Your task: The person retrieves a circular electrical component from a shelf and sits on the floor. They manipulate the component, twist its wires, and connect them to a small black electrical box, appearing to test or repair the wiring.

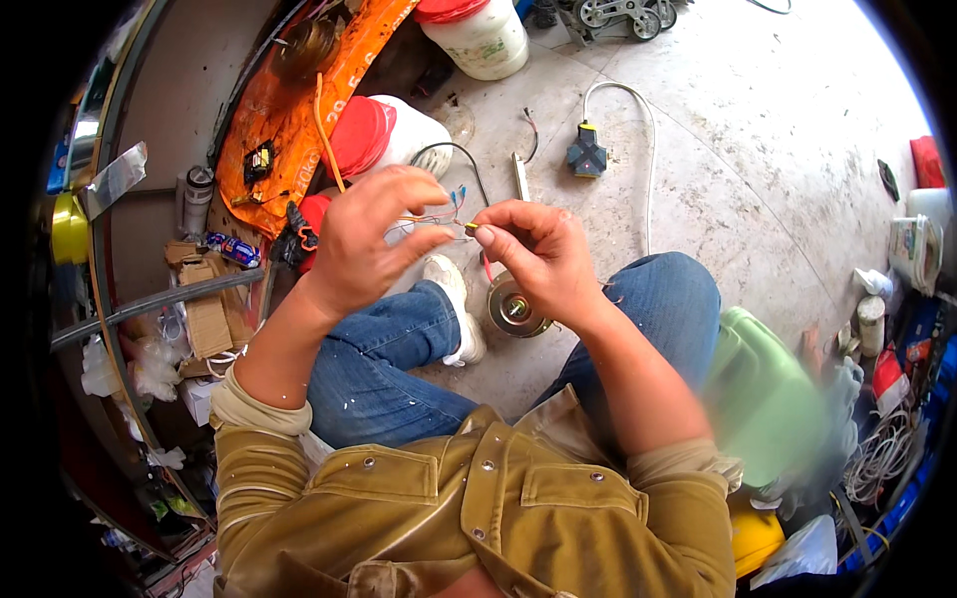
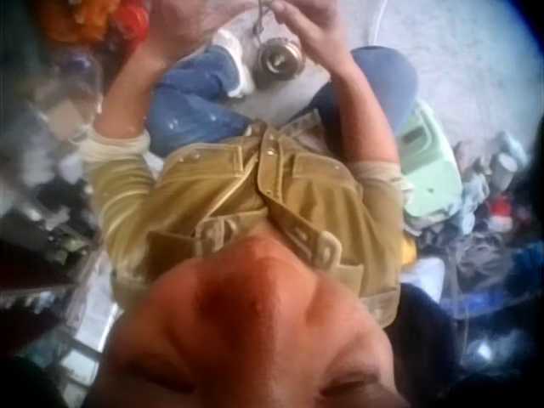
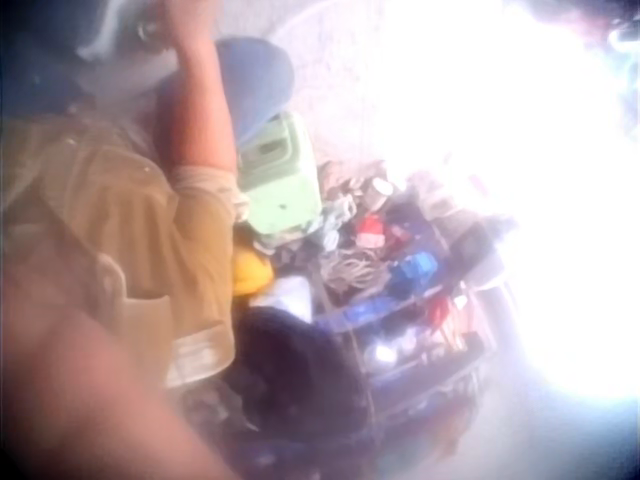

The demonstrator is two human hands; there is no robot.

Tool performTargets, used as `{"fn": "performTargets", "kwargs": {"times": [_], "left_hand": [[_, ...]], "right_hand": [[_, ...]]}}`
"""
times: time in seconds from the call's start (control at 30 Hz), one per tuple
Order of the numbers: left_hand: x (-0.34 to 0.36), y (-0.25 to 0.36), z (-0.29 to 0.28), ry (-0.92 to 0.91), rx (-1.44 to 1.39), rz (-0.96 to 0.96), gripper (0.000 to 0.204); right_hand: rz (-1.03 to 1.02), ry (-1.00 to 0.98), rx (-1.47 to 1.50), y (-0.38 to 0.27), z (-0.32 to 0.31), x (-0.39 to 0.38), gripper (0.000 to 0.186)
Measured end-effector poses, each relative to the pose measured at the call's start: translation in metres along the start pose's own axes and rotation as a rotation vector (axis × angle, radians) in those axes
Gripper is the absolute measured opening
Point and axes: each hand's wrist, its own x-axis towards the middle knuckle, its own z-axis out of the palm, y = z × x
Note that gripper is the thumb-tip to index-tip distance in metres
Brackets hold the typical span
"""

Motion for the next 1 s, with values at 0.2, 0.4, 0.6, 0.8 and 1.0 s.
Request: {"fn": "performTargets", "kwargs": {"times": [0.2,0.4,0.6,0.8,1.0], "left_hand": [[-0.006,0.001,0.006,-0.024,0.151,0.155,0.013],[-0.011,-0.003,-0.002,-0.420,-1.020,-0.791,0.033],[-0.002,-0.001,-0.006,-0.096,0.257,0.255,0.024],[-0.005,-0.005,-0.006,-0.196,0.245,0.342,0.013],[-0.011,-0.009,0.004,-0.467,-0.538,-0.490,0.026]], "right_hand": [[-0.001,-0.024,0.063,0.001,0.003,0.001,0.014],[-0.122,0.019,-0.197,0.010,0.002,0.002,0.012],[-0.027,-0.010,-0.086,0.005,0.000,0.003,0.013],[-0.054,-0.031,-0.160,0.011,0.000,0.002,0.010],[-0.317,-0.078,-0.478,0.010,0.005,0.000,0.006]]}}
